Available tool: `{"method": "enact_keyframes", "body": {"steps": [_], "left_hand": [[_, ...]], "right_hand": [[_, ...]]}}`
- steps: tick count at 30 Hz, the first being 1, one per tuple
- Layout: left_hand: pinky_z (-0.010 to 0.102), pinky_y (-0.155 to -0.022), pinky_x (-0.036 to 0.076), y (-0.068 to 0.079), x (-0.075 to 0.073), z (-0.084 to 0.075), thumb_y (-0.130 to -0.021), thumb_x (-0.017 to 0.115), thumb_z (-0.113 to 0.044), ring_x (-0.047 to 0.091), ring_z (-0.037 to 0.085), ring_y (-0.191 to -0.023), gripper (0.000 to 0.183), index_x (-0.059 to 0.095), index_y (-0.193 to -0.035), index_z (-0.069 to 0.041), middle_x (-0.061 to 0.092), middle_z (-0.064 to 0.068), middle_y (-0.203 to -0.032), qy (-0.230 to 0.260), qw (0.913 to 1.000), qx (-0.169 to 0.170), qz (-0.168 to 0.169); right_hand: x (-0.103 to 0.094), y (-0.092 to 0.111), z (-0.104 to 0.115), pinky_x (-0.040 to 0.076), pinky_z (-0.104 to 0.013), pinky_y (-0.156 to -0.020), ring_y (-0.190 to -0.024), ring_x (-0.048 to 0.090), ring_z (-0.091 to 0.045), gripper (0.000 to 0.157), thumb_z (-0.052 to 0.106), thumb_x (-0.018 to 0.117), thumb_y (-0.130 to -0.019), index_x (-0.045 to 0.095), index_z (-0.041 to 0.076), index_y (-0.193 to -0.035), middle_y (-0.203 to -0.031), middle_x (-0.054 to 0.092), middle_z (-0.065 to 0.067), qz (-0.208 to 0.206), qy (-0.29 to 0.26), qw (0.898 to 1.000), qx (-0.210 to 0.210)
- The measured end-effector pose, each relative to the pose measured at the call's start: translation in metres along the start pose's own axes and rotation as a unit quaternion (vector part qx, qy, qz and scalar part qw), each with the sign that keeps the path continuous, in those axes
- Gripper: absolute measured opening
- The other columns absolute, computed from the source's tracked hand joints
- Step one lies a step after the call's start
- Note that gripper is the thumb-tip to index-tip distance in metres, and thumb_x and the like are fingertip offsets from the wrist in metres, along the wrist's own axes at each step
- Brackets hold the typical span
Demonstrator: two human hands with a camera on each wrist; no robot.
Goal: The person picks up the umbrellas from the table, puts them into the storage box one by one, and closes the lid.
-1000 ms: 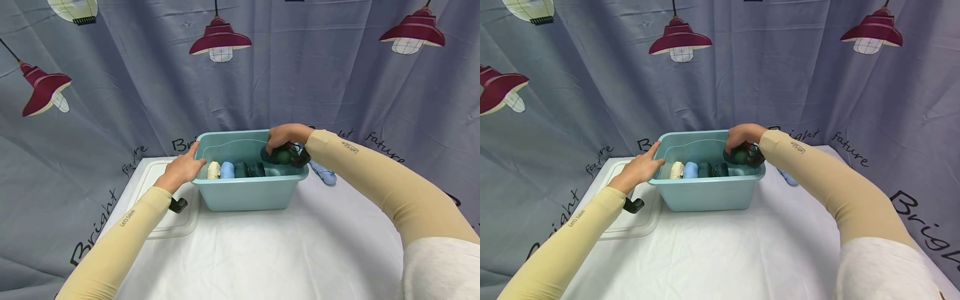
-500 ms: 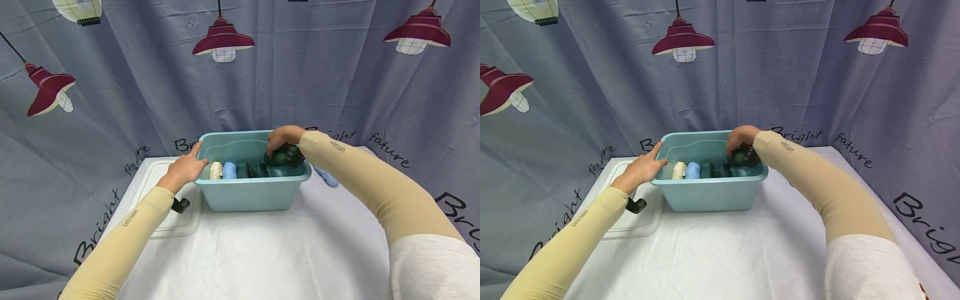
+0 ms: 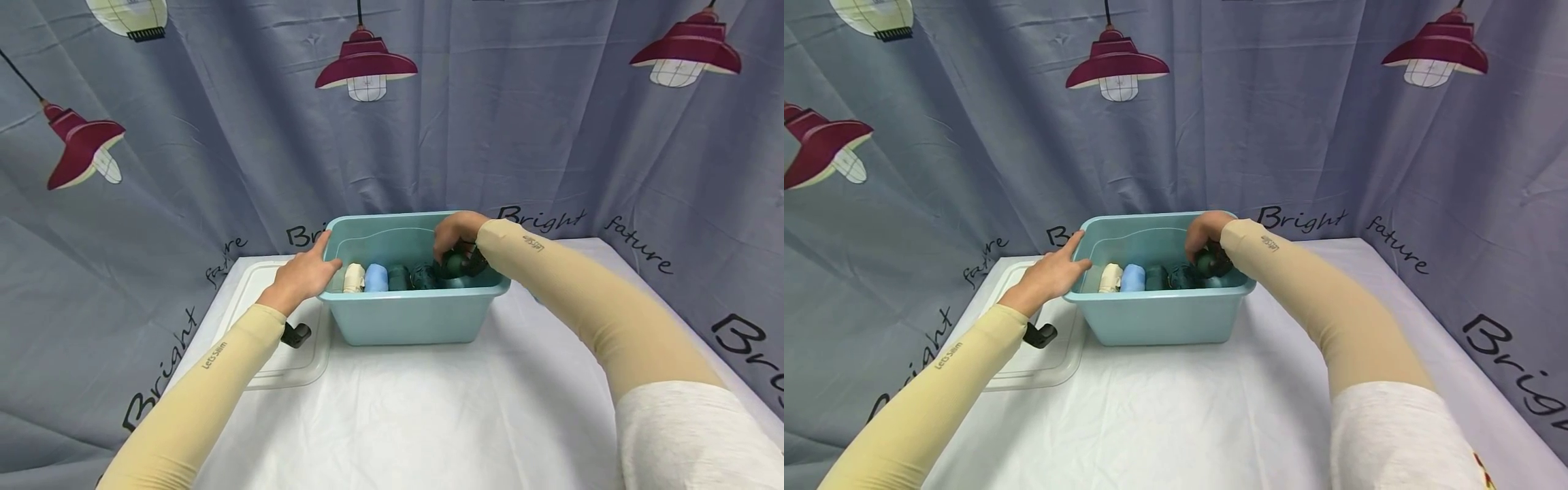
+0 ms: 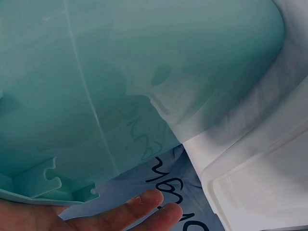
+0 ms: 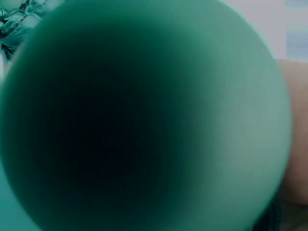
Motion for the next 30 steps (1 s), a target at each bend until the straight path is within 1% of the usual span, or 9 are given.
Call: {"method": "enact_keyframes", "body": {"steps": [8,12,17,20,23,25,26,28,30], "left_hand": [[0.047,-0.072,0.046,0.001,-0.003,-0.001,-0.098,0.037,-0.052,0.063,0.034,-0.1,0.076,0.003,-0.163,-0.034,0.061,0.02,-0.135,-0.002,1.0,-0.001,-0.002],[0.048,-0.074,0.047,0.001,-0.002,-0.001,-0.098,0.037,-0.052,0.063,0.035,-0.105,0.076,0.003,-0.163,-0.034,0.059,0.02,-0.137,-0.002,1.0,-0.002,-0.002],[0.046,-0.071,0.046,0.001,0.0,0.0,-0.098,0.037,-0.052,0.063,0.034,-0.101,0.076,0.003,-0.163,-0.034,0.064,0.019,-0.129,-0.002,1.0,0.0,-0.001],[0.046,-0.071,0.046,0.002,0.0,-0.001,-0.098,0.038,-0.051,0.064,0.033,-0.1,0.076,0.004,-0.163,-0.034,0.064,0.019,-0.127,-0.003,1.0,0.001,-0.004],[0.046,-0.071,0.046,0.002,0.0,-0.001,-0.098,0.038,-0.051,0.064,0.033,-0.1,0.075,0.005,-0.163,-0.033,0.064,0.019,-0.128,-0.003,1.0,0.002,-0.006],[0.046,-0.071,0.046,0.002,-0.001,-0.001,-0.098,0.038,-0.051,0.064,0.033,-0.099,0.075,0.005,-0.163,-0.033,0.065,0.019,-0.127,-0.003,1.0,0.002,-0.006],[0.046,-0.071,0.046,0.002,-0.001,-0.001,-0.098,0.038,-0.051,0.064,0.033,-0.098,0.075,0.005,-0.163,-0.033,0.065,0.019,-0.127,-0.003,1.0,0.002,-0.006],[0.046,-0.07,0.046,0.002,0.0,-0.001,-0.098,0.038,-0.05,0.064,0.033,-0.098,0.075,0.005,-0.163,-0.033,0.065,0.019,-0.126,-0.003,1.0,0.001,-0.006],[0.046,-0.071,0.046,0.002,0.0,-0.001,-0.099,0.039,-0.05,0.064,0.033,-0.098,0.075,0.005,-0.163,-0.034,0.064,0.019,-0.127,-0.003,1.0,0.0,-0.006]], "right_hand": [[0.008,-0.002,0.001,0.049,-0.03,-0.07,-0.064,0.054,-0.013,0.014,0.017,0.062,-0.091,0.06,0.01,-0.079,-0.078,0.055,-0.001,0.003,-0.032,0.999,0.01],[0.013,-0.005,0.001,0.048,-0.027,-0.066,-0.065,0.053,-0.014,0.017,0.016,0.061,-0.093,0.059,0.01,-0.078,-0.077,0.054,-0.001,0.018,-0.029,0.999,0.014],[0.018,-0.011,-0.001,0.046,-0.024,-0.059,-0.063,0.049,-0.014,0.027,0.019,0.06,-0.097,0.051,0.014,-0.072,-0.071,0.046,0.001,0.042,-0.006,0.999,0.018],[0.018,-0.012,-0.003,0.045,-0.024,-0.058,-0.061,0.046,-0.012,0.03,0.021,0.06,-0.097,0.047,0.015,-0.071,-0.069,0.041,0.002,0.041,0.006,0.999,0.018],[0.018,-0.013,-0.004,0.047,-0.025,-0.063,-0.068,0.05,-0.013,0.02,0.021,0.062,-0.097,0.054,0.012,-0.082,-0.08,0.048,0.0,0.037,0.0,0.999,0.018],[0.019,-0.013,-0.005,0.05,-0.026,-0.068,-0.077,0.055,-0.015,0.015,0.021,0.063,-0.097,0.059,0.007,-0.097,-0.094,0.055,-0.003,0.036,-0.006,0.999,0.019],[0.019,-0.012,-0.005,0.051,-0.027,-0.071,-0.083,0.058,-0.017,0.019,0.021,0.064,-0.097,0.06,0.005,-0.106,-0.103,0.057,-0.005,0.036,-0.01,0.999,0.02],[0.02,-0.012,-0.006,0.053,-0.028,-0.074,-0.089,0.06,-0.018,0.029,0.022,0.065,-0.097,0.061,0.003,-0.119,-0.114,0.059,-0.008,0.033,-0.005,0.999,0.019],[0.02,-0.012,-0.006,0.053,-0.028,-0.075,-0.091,0.061,-0.018,0.035,0.022,0.065,-0.097,0.06,0.001,-0.125,-0.118,0.06,-0.01,0.031,0.002,0.999,0.017]]}}
Point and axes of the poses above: each hand's wrist, its own y-axis away from the middle knuckle, its own x-axis out of the palm, z = x × y, the point moved 5 cm from there along -y, towards the middle knuckle
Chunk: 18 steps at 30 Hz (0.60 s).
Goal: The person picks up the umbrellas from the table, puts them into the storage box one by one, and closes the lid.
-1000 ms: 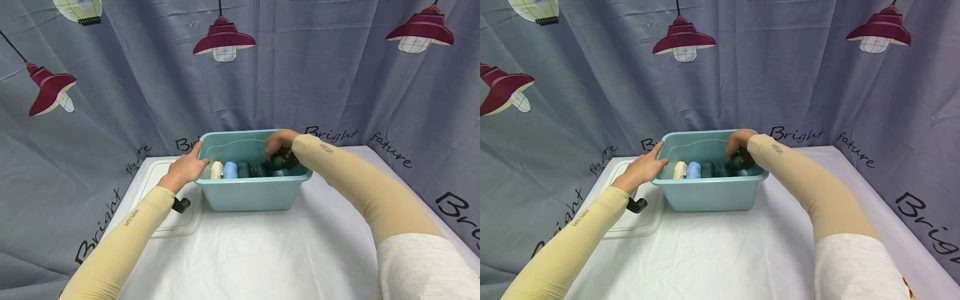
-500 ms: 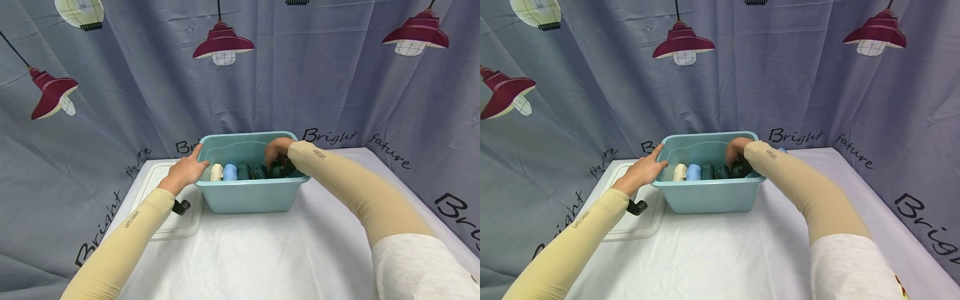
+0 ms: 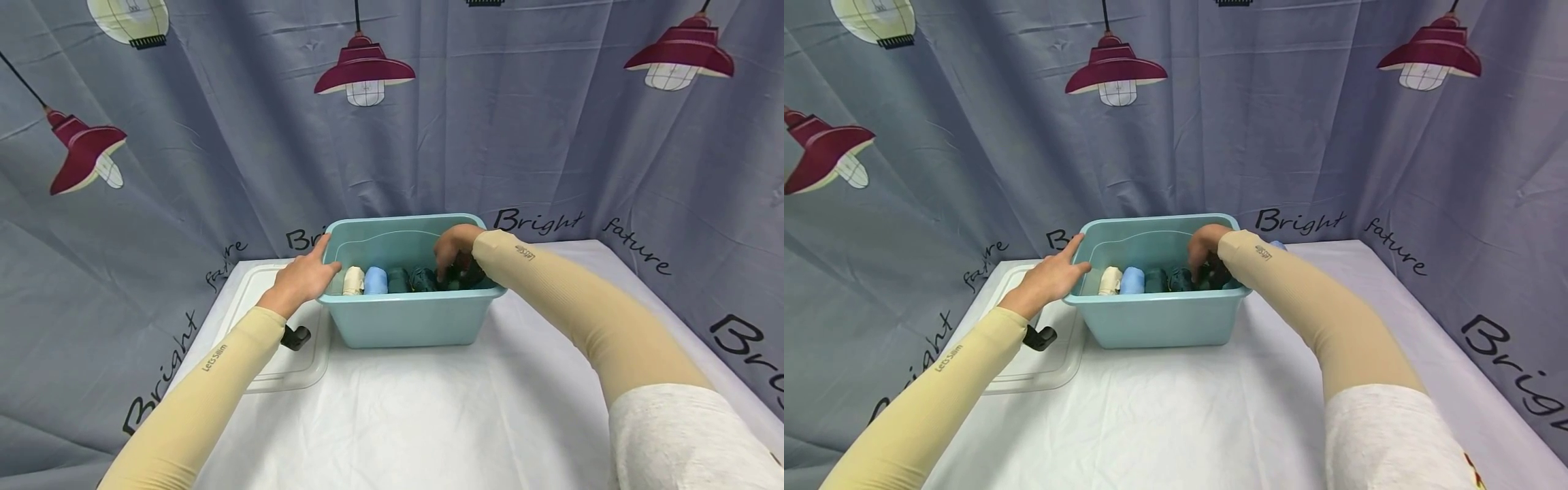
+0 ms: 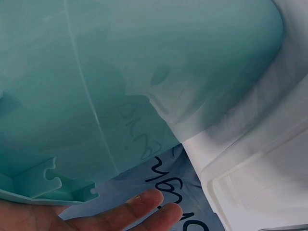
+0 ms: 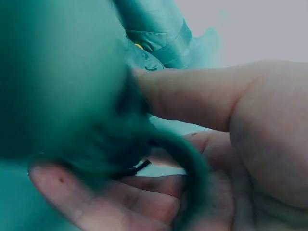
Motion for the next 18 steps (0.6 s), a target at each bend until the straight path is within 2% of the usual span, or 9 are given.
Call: {"method": "enact_keyframes", "body": {"steps": [4,11,14,18], "left_hand": [[0.047,-0.072,0.046,0.001,0.0,0.0,-0.098,0.039,-0.05,0.063,0.034,-0.1,0.075,0.005,-0.163,-0.034,0.064,0.019,-0.129,0.0,1.0,0.0,0.001],[0.047,-0.072,0.046,0.001,0.0,0.0,-0.098,0.038,-0.05,0.063,0.033,-0.1,0.075,0.005,-0.163,-0.034,0.064,0.018,-0.127,-0.002,1.0,0.0,-0.002],[0.047,-0.071,0.046,0.0,0.0,0.0,-0.098,0.039,-0.049,0.063,0.033,-0.1,0.075,0.005,-0.163,-0.034,0.064,0.018,-0.127,0.0,1.0,-0.001,-0.003],[0.046,-0.071,0.046,0.001,0.0,0.0,-0.098,0.039,-0.05,0.063,0.033,-0.101,0.075,0.005,-0.163,-0.034,0.063,0.019,-0.131,-0.001,1.0,-0.002,0.0]], "right_hand": [[0.0,0.001,0.0,0.054,-0.027,-0.074,-0.091,0.065,-0.019,0.039,0.022,0.065,-0.097,0.06,0.0,-0.129,-0.119,0.065,-0.014,0.0,0.012,1.0,-0.004],[0.0,0.001,-0.002,0.053,-0.026,-0.069,-0.098,0.07,-0.024,0.04,0.022,0.062,-0.099,0.061,0.0,-0.132,-0.124,0.068,-0.019,0.016,-0.002,1.0,-0.017],[-0.002,0.004,-0.003,0.052,-0.025,-0.064,-0.105,0.071,-0.029,0.046,0.023,0.061,-0.1,0.057,0.001,-0.139,-0.132,0.064,-0.018,0.012,-0.018,1.0,-0.023],[-0.004,0.013,-0.003,0.054,-0.026,-0.067,-0.115,0.068,-0.035,0.061,0.024,0.059,-0.1,0.039,-0.001,-0.153,-0.142,0.057,-0.022,0.007,-0.043,0.998,-0.039]]}}
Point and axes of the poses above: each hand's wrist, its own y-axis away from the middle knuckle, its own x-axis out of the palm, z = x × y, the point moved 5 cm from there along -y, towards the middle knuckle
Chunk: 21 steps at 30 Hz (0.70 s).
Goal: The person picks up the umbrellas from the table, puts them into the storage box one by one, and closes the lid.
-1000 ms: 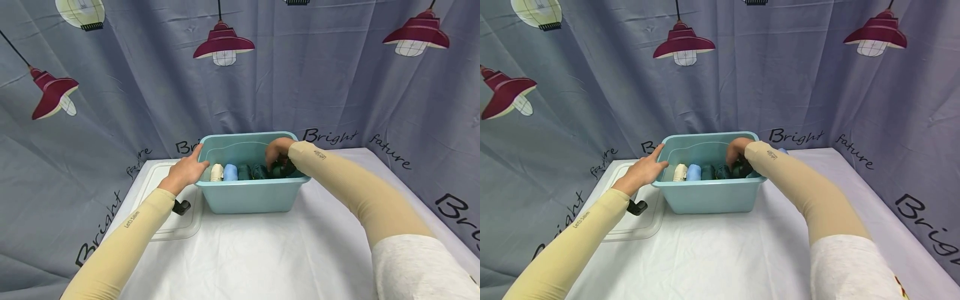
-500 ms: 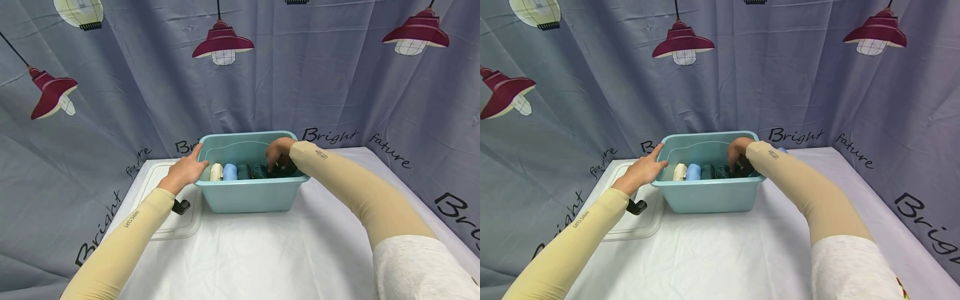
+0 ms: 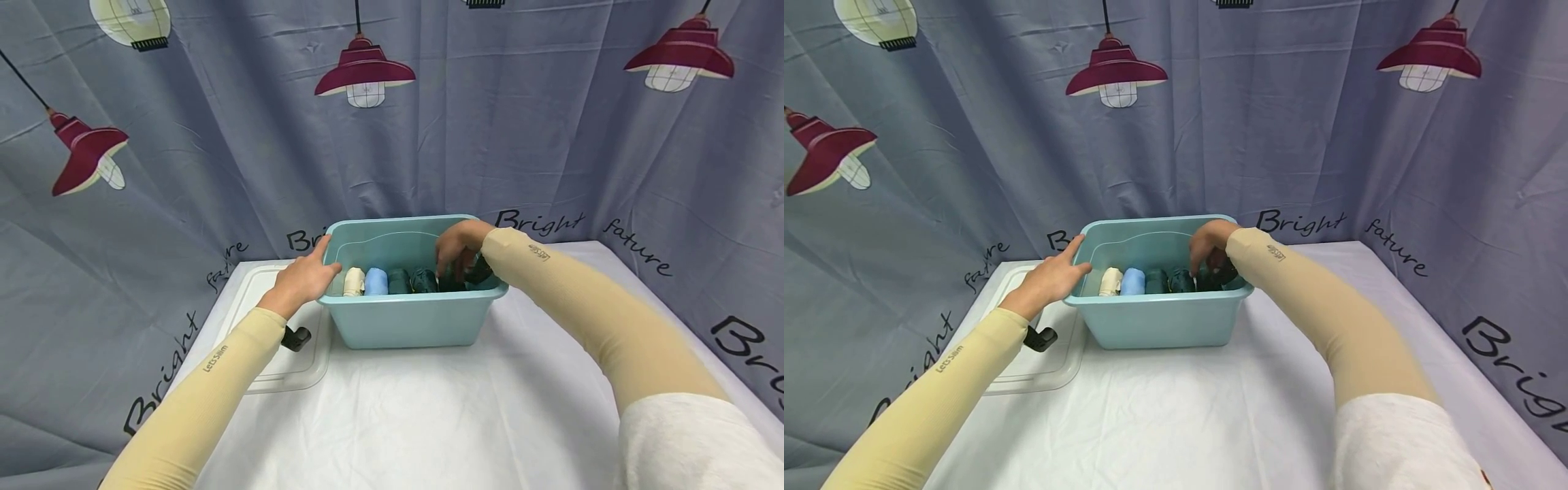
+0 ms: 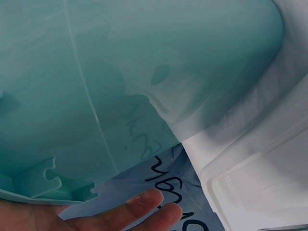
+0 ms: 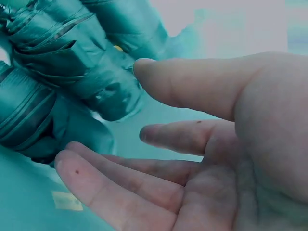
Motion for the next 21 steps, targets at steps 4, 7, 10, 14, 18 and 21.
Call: {"method": "enact_keyframes", "body": {"steps": [4,7,10,14,18,21], "left_hand": [[0.045,-0.07,0.046,0.0,0.0,0.0,-0.098,0.038,-0.051,0.063,0.033,-0.1,0.076,0.004,-0.163,-0.034,0.063,0.019,-0.13,0.0,1.0,0.0,0.002],[0.045,-0.069,0.046,-0.001,0.0,0.0,-0.098,0.038,-0.051,0.063,0.033,-0.099,0.076,0.004,-0.163,-0.034,0.064,0.018,-0.129,0.0,1.0,0.001,0.001],[0.045,-0.069,0.046,-0.001,0.0,0.0,-0.098,0.038,-0.05,0.063,0.033,-0.1,0.076,0.004,-0.163,-0.034,0.063,0.019,-0.131,-0.002,1.0,0.001,0.001],[0.045,-0.069,0.045,-0.001,0.001,0.0,-0.098,0.037,-0.05,0.063,0.033,-0.099,0.075,0.003,-0.163,-0.034,0.063,0.019,-0.13,-0.002,1.0,-0.002,0.004],[0.044,-0.068,0.045,0.0,0.0,0.0,-0.098,0.037,-0.05,0.062,0.034,-0.099,0.075,0.002,-0.163,-0.034,0.06,0.02,-0.136,0.0,1.0,-0.004,0.007],[0.045,-0.068,0.045,0.0,0.0,0.0,-0.098,0.037,-0.05,0.062,0.034,-0.099,0.075,0.002,-0.163,-0.034,0.058,0.02,-0.139,0.0,1.0,-0.004,0.006]], "right_hand": [[-0.002,0.014,0.003,0.057,-0.035,-0.086,-0.121,0.064,-0.036,0.067,0.023,0.058,-0.102,0.03,-0.003,-0.156,-0.145,0.053,-0.025,-0.016,-0.016,0.999,-0.028],[-0.006,0.025,0.005,0.054,-0.041,-0.095,-0.126,0.06,-0.036,0.066,0.023,0.056,-0.103,0.028,-0.003,-0.157,-0.148,0.051,-0.024,-0.031,-0.029,0.998,-0.05],[-0.009,0.034,0.005,0.053,-0.043,-0.097,-0.129,0.057,-0.037,0.064,0.023,0.055,-0.104,0.029,-0.002,-0.157,-0.149,0.049,-0.023,-0.049,-0.042,0.996,-0.063],[-0.014,0.047,0.005,0.053,-0.043,-0.097,-0.129,0.057,-0.036,0.062,0.026,0.057,-0.103,0.034,0.003,-0.156,-0.15,0.049,-0.022,-0.089,-0.046,0.992,-0.08],[-0.016,0.063,0.003,0.052,-0.045,-0.099,-0.13,0.056,-0.036,0.06,0.028,0.058,-0.102,0.039,0.006,-0.155,-0.149,0.049,-0.022,-0.122,-0.047,0.986,-0.1],[-0.016,0.073,0.0,0.051,-0.046,-0.1,-0.129,0.057,-0.034,0.058,0.027,0.059,-0.102,0.041,0.006,-0.153,-0.146,0.053,-0.021,-0.139,-0.051,0.982,-0.118]]}}
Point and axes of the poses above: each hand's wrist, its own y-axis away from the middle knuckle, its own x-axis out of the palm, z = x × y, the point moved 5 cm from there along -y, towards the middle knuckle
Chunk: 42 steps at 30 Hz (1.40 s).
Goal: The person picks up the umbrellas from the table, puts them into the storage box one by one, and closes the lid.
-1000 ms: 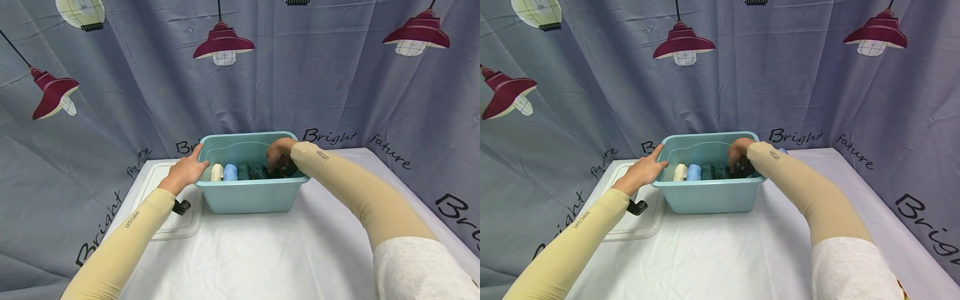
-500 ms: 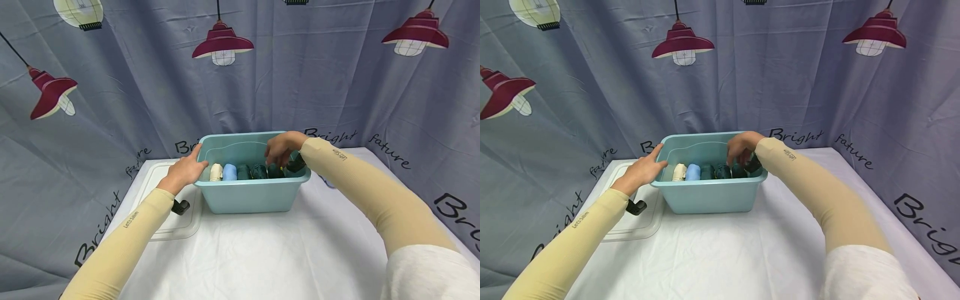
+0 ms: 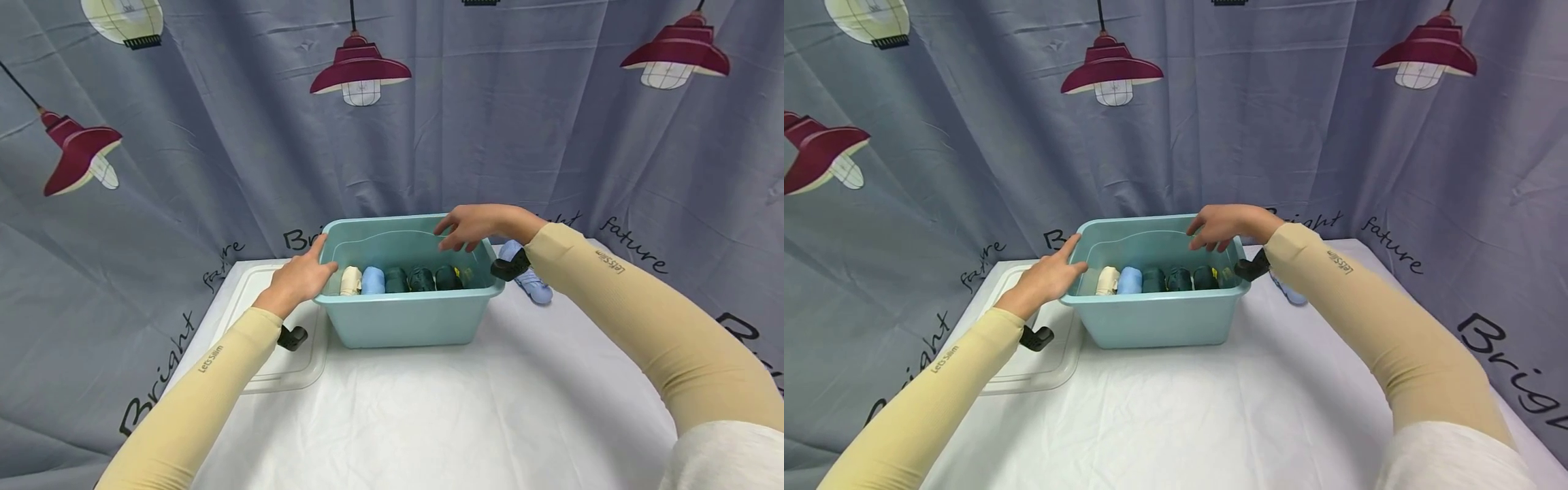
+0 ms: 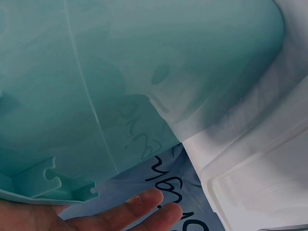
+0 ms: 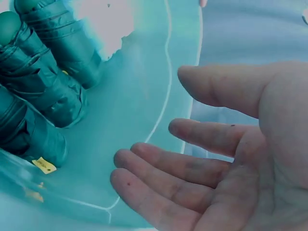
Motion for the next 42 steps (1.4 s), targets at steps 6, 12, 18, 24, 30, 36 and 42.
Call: {"method": "enact_keyframes", "body": {"steps": [6,12,18,24,30,36,42], "left_hand": [[0.048,-0.073,0.046,-0.001,-0.001,0.0,-0.098,0.037,-0.05,0.062,0.036,-0.105,0.075,0.004,-0.163,-0.034,0.057,0.021,-0.141,-0.001,1.0,0.001,-0.004],[0.048,-0.073,0.046,-0.001,0.001,0.0,-0.098,0.037,-0.05,0.062,0.035,-0.102,0.075,0.003,-0.163,-0.034,0.058,0.02,-0.139,0.0,1.0,0.002,-0.002],[0.046,-0.07,0.045,-0.001,0.004,0.001,-0.098,0.036,-0.05,0.062,0.034,-0.098,0.075,0.002,-0.163,-0.035,0.06,0.02,-0.136,0.002,1.0,0.001,-0.001],[0.044,-0.068,0.044,0.0,0.006,0.001,-0.098,0.036,-0.05,0.062,0.033,-0.094,0.075,0.002,-0.163,-0.035,0.062,0.02,-0.13,0.002,1.0,-0.001,0.005],[0.045,-0.069,0.045,0.0,0.003,0.0,-0.099,0.037,-0.05,0.062,0.034,-0.099,0.075,0.002,-0.163,-0.034,0.06,0.02,-0.136,-0.003,1.0,0.001,0.003],[0.046,-0.07,0.045,0.001,0.002,0.001,-0.098,0.037,-0.049,0.062,0.035,-0.099,0.076,0.002,-0.163,-0.033,0.061,0.022,-0.134,0.001,1.0,-0.002,0.004],[0.044,-0.068,0.045,0.001,0.001,0.0,-0.098,0.037,-0.05,0.062,0.034,-0.097,0.076,0.002,-0.163,-0.033,0.06,0.022,-0.134,0.0,1.0,0.002,0.003]], "right_hand": [[-0.005,0.02,-0.004,0.05,-0.048,-0.1,-0.119,0.062,-0.029,0.054,0.027,0.059,-0.101,0.046,0.007,-0.15,-0.138,0.061,-0.017,-0.044,-0.005,0.999,-0.022],[-0.009,0.04,-0.012,0.05,-0.05,-0.099,-0.121,0.062,-0.034,0.051,0.026,0.059,-0.101,0.05,0.009,-0.148,-0.141,0.059,-0.019,-0.096,-0.018,0.995,-0.028],[-0.015,0.055,-0.029,0.053,-0.048,-0.096,-0.124,0.06,-0.035,0.05,0.024,0.06,-0.101,0.05,0.009,-0.148,-0.142,0.057,-0.02,-0.152,-0.048,0.987,-0.019],[-0.022,0.068,-0.048,0.055,-0.045,-0.093,-0.121,0.061,-0.034,0.049,0.023,0.059,-0.102,0.05,0.008,-0.147,-0.139,0.059,-0.021,-0.192,-0.045,0.98,-0.008],[-0.027,0.077,-0.064,0.051,-0.051,-0.098,-0.126,0.057,-0.039,0.052,0.027,0.057,-0.103,0.045,0.008,-0.15,-0.143,0.055,-0.023,-0.202,-0.052,0.978,0.003],[-0.031,0.077,-0.087,0.046,-0.057,-0.096,-0.122,0.055,-0.041,0.055,0.029,0.055,-0.104,0.041,0.01,-0.153,-0.146,0.051,-0.025,-0.212,-0.049,0.976,0.026],[-0.031,0.071,-0.112,0.041,-0.062,-0.104,-0.134,0.046,-0.046,0.062,0.03,0.056,-0.103,0.034,0.007,-0.156,-0.151,0.042,-0.03,-0.213,-0.067,0.974,0.04]]}}
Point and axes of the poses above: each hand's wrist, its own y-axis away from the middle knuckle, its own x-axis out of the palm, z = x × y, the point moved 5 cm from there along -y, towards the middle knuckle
